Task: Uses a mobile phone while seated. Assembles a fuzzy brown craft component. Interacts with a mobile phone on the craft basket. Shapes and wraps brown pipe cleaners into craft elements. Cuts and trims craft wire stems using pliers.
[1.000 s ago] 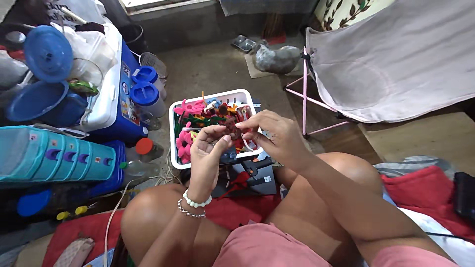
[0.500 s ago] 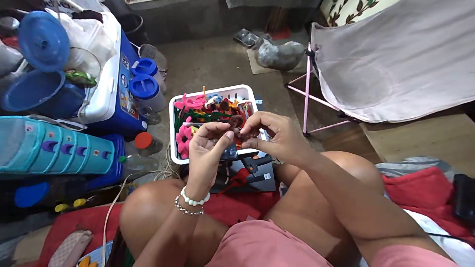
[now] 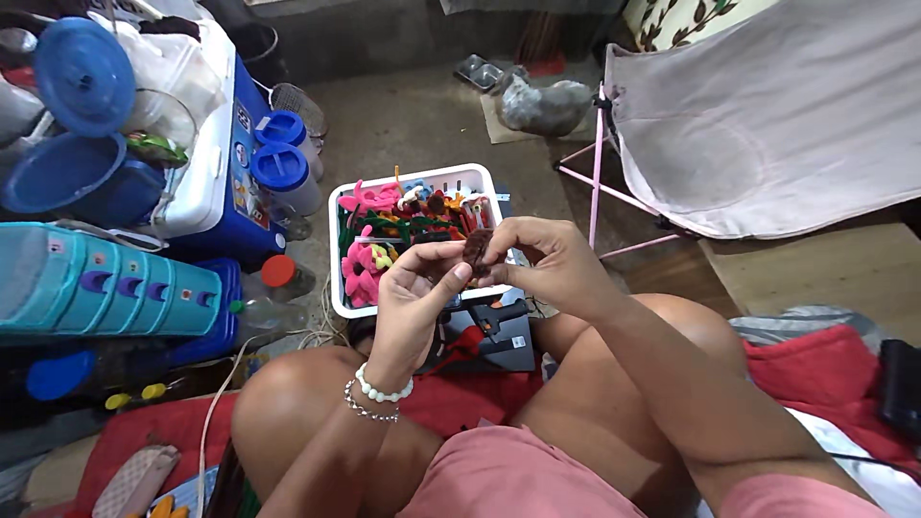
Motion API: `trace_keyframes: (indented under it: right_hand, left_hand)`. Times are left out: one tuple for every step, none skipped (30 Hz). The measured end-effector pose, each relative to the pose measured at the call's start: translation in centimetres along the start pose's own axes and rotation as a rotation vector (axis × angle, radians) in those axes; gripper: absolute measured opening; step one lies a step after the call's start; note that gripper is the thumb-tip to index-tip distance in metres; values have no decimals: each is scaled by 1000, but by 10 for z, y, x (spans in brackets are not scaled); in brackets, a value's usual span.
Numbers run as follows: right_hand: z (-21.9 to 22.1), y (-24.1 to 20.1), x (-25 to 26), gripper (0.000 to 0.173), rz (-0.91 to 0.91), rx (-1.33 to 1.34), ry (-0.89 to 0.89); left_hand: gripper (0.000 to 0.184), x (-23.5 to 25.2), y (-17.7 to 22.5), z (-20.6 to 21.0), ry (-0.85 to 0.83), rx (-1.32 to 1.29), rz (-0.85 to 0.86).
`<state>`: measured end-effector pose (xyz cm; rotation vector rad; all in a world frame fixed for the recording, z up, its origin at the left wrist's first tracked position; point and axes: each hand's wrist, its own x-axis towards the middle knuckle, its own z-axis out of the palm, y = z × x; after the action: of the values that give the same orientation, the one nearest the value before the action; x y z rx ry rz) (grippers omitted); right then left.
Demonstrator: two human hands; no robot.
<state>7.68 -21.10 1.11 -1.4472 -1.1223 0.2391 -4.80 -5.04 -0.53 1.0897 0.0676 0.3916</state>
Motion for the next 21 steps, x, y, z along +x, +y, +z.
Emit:
trace_keyframes:
  right_hand:
    - [0, 0, 0, 13, -2, 1, 4]
    - [-1, 0, 0, 12, -6, 1, 9]
    - [-1, 0, 0, 12, -14, 0, 15]
    - [-1, 0, 0, 11, -27, -5, 25]
    - [0, 1, 0, 10, -43, -14, 39]
    - [1, 1, 0, 9, -58, -27, 56]
    - [1, 0, -1, 8, -69, -43, 74]
    - [2, 0, -1, 7, -73, -64, 92]
    - [3, 0, -1, 6, -73, -91, 106]
    - [3, -1, -1, 5, -74, -124, 116]
    - [4, -1, -1, 5, -78, -155, 123]
    - [4, -1, -1, 6, -87, -181, 131]
    - [5, -2, -1, 7, -95, -204, 141]
    - [6, -3, -1, 6, -100, -224, 157]
    - [8, -4, -2, 6, -100, -239, 176]
    - [9, -5, -2, 6, -102, -245, 196]
    - [11, -5, -2, 7, -108, -246, 217]
    - [12, -5, -3, 8, -121, -255, 232]
    - [14, -4, -3, 8, -136, -272, 241]
    - [15, -4, -4, 7, -148, -294, 243]
    - [17, -5, -4, 7, -158, -326, 240]
  left_hand:
    - [20, -1, -1, 2, 8, -10, -8]
    - [19, -1, -2, 3, 17, -14, -14]
    - [17, -2, -3, 4, 27, -14, -16]
    - [14, -2, -4, 5, 36, -11, -14]
    - [13, -3, -4, 5, 42, 0, -8]
    - [12, -3, -5, 6, 46, 14, -1]
    - [12, -3, -5, 6, 50, 25, 5]
    - [11, -4, -6, 6, 60, 33, 12]
    - [12, -4, -7, 6, 73, 47, 24]
    - [12, -4, -9, 7, 83, 66, 44]
    - [12, -4, -10, 6, 88, 91, 71]
    - [11, -4, -11, 6, 92, 111, 99]
    - [11, -4, -11, 7, 96, 115, 117]
    - [11, -5, -11, 8, 101, 108, 121]
    - [11, -5, -12, 9, 108, 95, 120]
    - [11, -5, -12, 9, 113, 85, 118]
    - [11, -5, -12, 10, 120, 79, 112]
    - [11, -5, -11, 10, 132, 72, 103]
    - [11, -4, -11, 10, 150, 63, 90]
    - [11, -4, -10, 10, 170, 53, 79]
    - [12, -4, -10, 11, 190, 41, 69]
